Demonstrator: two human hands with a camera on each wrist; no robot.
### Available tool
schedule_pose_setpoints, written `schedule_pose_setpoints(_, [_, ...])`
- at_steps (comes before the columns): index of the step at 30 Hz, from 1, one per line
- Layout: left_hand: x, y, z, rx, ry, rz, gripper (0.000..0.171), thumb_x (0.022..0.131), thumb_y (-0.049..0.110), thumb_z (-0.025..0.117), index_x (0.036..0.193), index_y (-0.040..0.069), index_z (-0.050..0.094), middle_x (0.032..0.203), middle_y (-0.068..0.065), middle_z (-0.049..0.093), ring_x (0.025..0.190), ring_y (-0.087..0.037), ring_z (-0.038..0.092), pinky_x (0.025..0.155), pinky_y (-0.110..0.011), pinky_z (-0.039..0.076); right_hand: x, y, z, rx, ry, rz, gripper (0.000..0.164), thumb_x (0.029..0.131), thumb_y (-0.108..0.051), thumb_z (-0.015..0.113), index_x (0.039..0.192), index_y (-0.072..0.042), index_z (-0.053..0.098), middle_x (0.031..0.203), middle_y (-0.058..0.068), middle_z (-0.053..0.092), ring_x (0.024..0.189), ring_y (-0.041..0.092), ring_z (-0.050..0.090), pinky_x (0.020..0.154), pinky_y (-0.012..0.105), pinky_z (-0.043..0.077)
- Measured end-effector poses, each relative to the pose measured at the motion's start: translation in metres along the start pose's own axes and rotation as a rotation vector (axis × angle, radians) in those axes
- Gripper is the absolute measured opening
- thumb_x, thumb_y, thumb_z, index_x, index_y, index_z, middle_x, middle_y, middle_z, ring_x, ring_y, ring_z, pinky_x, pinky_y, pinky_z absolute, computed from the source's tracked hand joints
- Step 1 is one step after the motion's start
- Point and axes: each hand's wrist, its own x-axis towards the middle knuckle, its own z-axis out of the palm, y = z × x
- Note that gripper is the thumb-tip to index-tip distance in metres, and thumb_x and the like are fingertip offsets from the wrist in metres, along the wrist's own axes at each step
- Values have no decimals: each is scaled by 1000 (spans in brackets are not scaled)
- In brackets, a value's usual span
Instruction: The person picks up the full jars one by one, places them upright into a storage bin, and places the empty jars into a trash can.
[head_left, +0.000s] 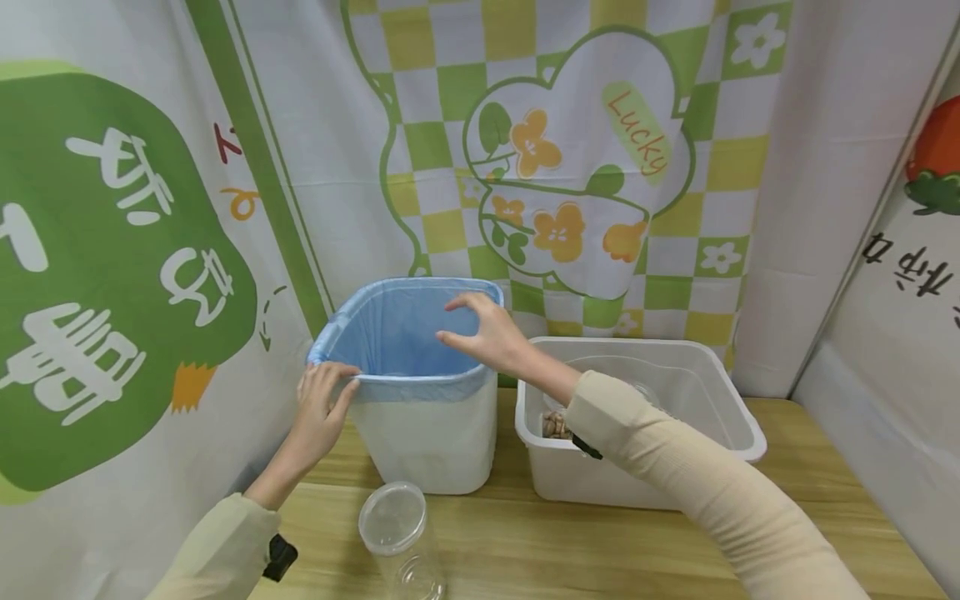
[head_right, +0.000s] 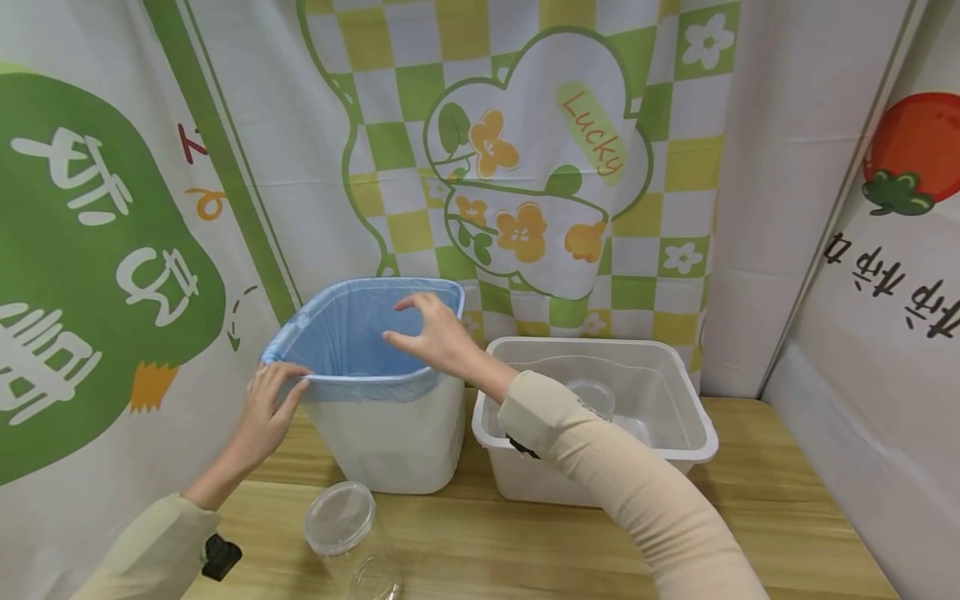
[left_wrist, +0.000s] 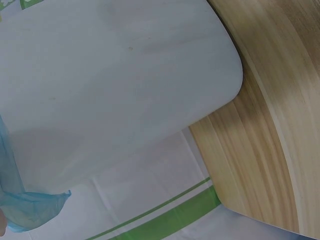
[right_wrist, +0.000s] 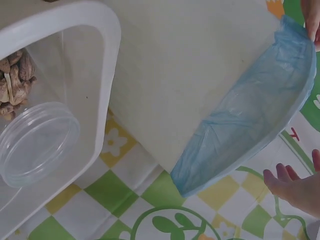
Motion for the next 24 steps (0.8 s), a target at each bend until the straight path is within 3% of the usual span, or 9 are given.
schedule_pose_setpoints(5, [1,-1,0,-1,-4,-1,11,85,-1,51,94,-6,55,92,-17,51,99,-34,38,101,-58,5,-12,-2,3,29,43,-105,28,82,-20,62,105,-6,58,108,8,55,101,20,51,88,30,42])
schedule_pose_setpoints(13, [-1,-2,0,8,-9,-7,11,84,-2,52,94,-6,55,92,-17,51,100,-34,38,100,-58,6,-38,-6,17,73,95,-270,16,80,-11,63,95,-5,62,97,5,58,92,19,53,83,24,44])
schedule_pose_setpoints(24, [1,0,0,17,3,1,10,84,-1,52,93,-4,56,91,-17,52,98,-34,39,101,-58,7,-66,-9,34,116,60,-414,14,78,-9,63,91,-4,61,93,3,59,90,12,54,81,22,45])
